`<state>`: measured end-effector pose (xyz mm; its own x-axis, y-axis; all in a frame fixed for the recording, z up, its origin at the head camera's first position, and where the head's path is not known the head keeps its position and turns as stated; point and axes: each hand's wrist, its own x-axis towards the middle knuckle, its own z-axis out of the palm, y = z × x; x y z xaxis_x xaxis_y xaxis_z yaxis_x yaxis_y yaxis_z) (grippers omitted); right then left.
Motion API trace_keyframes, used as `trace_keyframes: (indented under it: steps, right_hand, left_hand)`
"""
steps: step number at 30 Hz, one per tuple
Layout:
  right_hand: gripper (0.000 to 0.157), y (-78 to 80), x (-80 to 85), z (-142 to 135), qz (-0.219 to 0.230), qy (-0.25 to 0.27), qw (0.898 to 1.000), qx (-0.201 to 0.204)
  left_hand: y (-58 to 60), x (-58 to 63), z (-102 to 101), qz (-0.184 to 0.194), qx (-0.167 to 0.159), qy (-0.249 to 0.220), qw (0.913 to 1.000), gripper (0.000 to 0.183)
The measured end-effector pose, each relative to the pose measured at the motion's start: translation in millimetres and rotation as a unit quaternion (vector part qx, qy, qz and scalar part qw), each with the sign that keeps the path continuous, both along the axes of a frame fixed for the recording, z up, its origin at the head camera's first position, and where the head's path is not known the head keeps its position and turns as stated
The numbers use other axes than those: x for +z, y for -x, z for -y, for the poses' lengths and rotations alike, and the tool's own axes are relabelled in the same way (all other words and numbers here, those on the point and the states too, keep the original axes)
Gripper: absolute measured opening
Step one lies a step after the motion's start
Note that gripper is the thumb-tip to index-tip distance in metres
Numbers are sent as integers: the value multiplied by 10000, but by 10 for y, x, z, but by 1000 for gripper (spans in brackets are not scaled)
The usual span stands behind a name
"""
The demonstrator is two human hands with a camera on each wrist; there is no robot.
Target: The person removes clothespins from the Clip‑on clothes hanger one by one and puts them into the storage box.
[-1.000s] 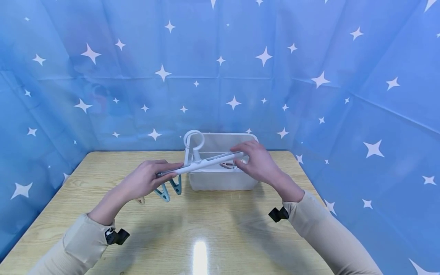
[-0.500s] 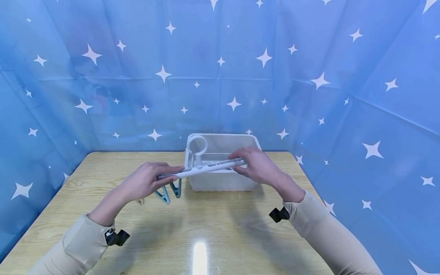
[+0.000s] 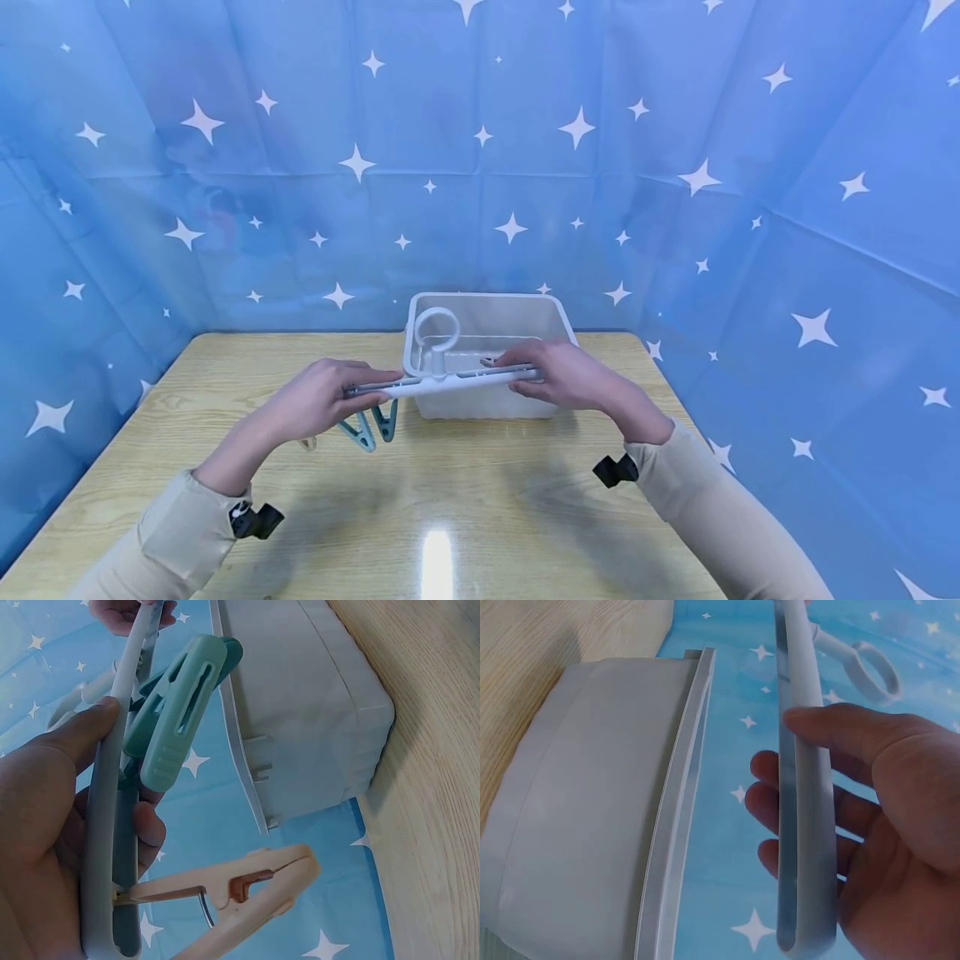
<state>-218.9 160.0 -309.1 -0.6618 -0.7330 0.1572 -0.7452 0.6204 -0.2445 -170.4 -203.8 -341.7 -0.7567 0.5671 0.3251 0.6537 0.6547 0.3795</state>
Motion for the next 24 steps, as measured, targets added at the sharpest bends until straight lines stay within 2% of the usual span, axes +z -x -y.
trace_keyframes:
  steps: [5,16,20,24]
  right_hand:
    - [33,-2,-20,-35,52,106,9997,192]
    - [34,-6,-48,-92,-217,388,9982,391]
    - [34,-17,-58,-110,-329,453,9978,342]
    - [34,-29,-72,-132,-456,520,9972,281]
  left_hand:
    - [1,10,-7,-7,7,36,10000,36]
    - [-19,54,-32,-43,220,231,9995,36]
    - [-18,70,-40,-351,303,338,9984,35]
    - [-17,91,-57,-850,325,385,9951,33]
